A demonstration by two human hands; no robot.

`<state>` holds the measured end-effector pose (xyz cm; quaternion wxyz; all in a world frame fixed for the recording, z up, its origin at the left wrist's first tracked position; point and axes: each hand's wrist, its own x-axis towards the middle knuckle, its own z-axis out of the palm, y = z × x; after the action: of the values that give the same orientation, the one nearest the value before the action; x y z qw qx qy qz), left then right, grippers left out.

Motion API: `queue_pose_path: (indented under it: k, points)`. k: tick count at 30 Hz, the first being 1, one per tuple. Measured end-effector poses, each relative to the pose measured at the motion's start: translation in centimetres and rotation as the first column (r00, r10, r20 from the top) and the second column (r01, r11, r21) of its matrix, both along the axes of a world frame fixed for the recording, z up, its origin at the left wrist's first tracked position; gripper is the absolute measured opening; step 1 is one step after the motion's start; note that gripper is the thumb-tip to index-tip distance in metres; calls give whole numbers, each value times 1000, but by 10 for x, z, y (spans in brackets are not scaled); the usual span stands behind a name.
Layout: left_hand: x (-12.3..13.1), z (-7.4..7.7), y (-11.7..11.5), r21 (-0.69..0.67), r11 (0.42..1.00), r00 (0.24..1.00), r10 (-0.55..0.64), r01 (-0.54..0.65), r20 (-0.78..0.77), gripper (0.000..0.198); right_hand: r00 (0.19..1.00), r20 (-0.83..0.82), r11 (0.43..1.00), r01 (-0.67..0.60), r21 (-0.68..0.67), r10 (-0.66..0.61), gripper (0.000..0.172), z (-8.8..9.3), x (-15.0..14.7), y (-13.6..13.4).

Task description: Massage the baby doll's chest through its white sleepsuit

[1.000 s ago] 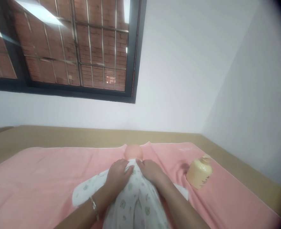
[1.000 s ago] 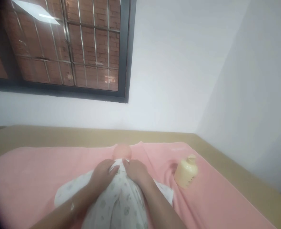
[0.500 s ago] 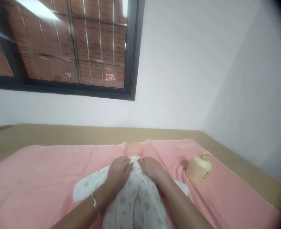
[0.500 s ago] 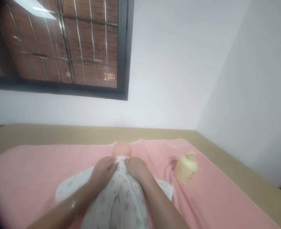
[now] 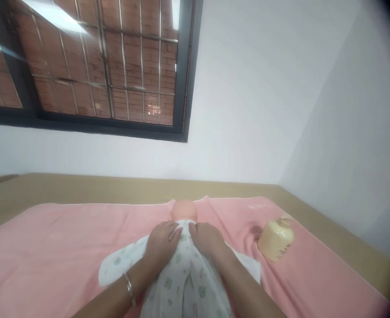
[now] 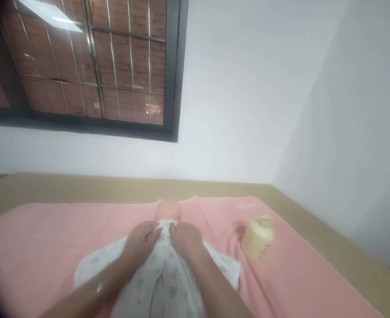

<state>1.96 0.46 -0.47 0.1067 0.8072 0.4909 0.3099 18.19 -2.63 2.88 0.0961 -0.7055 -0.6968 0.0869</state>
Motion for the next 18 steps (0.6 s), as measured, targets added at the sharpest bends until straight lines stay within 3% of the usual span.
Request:
queue_pose_path:
  k: [3,5,9,12,14,18]
  points:
    - [-2,1,1,-119,987,994,102,-105,-34,41,978,171,989,-129,69,116,31,1,-11,-12]
    - [-2,1,1,-156,980,991,119,-126,-58,43,965,210,981,-176,82,156,25,2,-15,-15]
    - [-1,-2,-1,40,999,998,18,-16,-60,42,999,-32,999,37,14,-36,50,-1,-5,-1]
    - [1,-3,-3,159,985,996,-56,67,-73,40,974,-208,993,63,-104,-84,59,-2,6,10]
    - [0,-2,-3,87,996,998,-7,12,-65,38,979,-186,994,60,-94,-77,60,-1,5,7]
    - [-2,-1,1,-137,986,995,83,-90,-58,39,999,19,995,-53,83,51,47,2,-9,-10]
